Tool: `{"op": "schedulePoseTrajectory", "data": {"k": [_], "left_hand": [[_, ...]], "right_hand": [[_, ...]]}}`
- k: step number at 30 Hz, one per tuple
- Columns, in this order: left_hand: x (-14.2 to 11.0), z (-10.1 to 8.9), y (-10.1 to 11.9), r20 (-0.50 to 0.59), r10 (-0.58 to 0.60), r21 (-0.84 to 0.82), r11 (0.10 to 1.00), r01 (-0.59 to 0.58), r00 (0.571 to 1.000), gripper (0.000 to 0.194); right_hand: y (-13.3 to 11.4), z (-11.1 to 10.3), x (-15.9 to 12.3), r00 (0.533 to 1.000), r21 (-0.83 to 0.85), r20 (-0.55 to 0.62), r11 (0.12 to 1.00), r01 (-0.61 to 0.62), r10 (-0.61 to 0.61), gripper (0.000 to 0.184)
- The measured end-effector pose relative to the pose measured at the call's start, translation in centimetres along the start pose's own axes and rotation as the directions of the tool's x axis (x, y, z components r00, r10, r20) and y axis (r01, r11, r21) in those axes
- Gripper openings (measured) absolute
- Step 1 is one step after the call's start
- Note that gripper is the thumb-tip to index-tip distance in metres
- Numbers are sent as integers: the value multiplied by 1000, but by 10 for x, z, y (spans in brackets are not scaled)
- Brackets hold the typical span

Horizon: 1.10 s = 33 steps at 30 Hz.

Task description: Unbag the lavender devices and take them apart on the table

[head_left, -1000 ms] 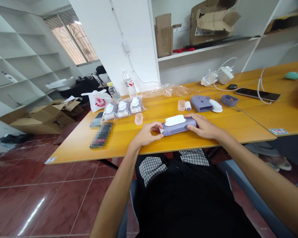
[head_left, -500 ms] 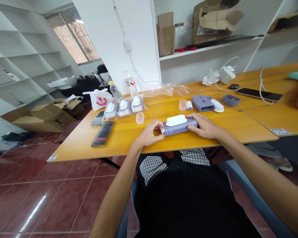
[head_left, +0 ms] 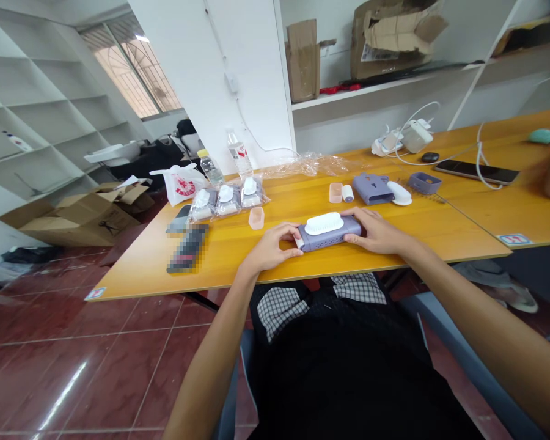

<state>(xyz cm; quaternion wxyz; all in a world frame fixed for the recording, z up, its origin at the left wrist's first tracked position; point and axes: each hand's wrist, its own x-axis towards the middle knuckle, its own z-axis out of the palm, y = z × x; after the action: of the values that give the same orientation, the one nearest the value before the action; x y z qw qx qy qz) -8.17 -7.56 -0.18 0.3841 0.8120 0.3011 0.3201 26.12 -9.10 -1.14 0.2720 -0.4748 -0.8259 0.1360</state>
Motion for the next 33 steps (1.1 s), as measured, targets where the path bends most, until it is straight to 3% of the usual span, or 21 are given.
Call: {"op": "schedulePoseTrajectory", "data": {"k": [11,15,19,22,25,29,33], "left_hand": [[-1,0,11,0,44,134,990,-44,999,22],[1,4,6,-45,19,82,997,-16,999,27],[2,8,-5,-151,-81,-56,996,73,985,35],[2,8,-7,-155,-105,-74,993,94,982,33],[3,8,-4,-143,-81,-24,997,78,986,36],[4,11,2,-219,-53,123,989,81,974,47],[6,11,8,-218,-8,276,959,70,976,42]], "right_hand": [[1,2,-1,999,-7,-2,999,-33,33,60],[-1,1,1,997,1,1,997,-72,72,62],[-4,1,2,995,0,-18,995,-99,99,61],[-5,2,3,994,-8,-32,995,-104,103,59],[-4,4,3,994,-8,-39,995,-102,102,58],[-3,4,2,994,-18,-31,994,-105,105,59],[-2,4,2,995,-21,-29,995,-97,96,60]]}}
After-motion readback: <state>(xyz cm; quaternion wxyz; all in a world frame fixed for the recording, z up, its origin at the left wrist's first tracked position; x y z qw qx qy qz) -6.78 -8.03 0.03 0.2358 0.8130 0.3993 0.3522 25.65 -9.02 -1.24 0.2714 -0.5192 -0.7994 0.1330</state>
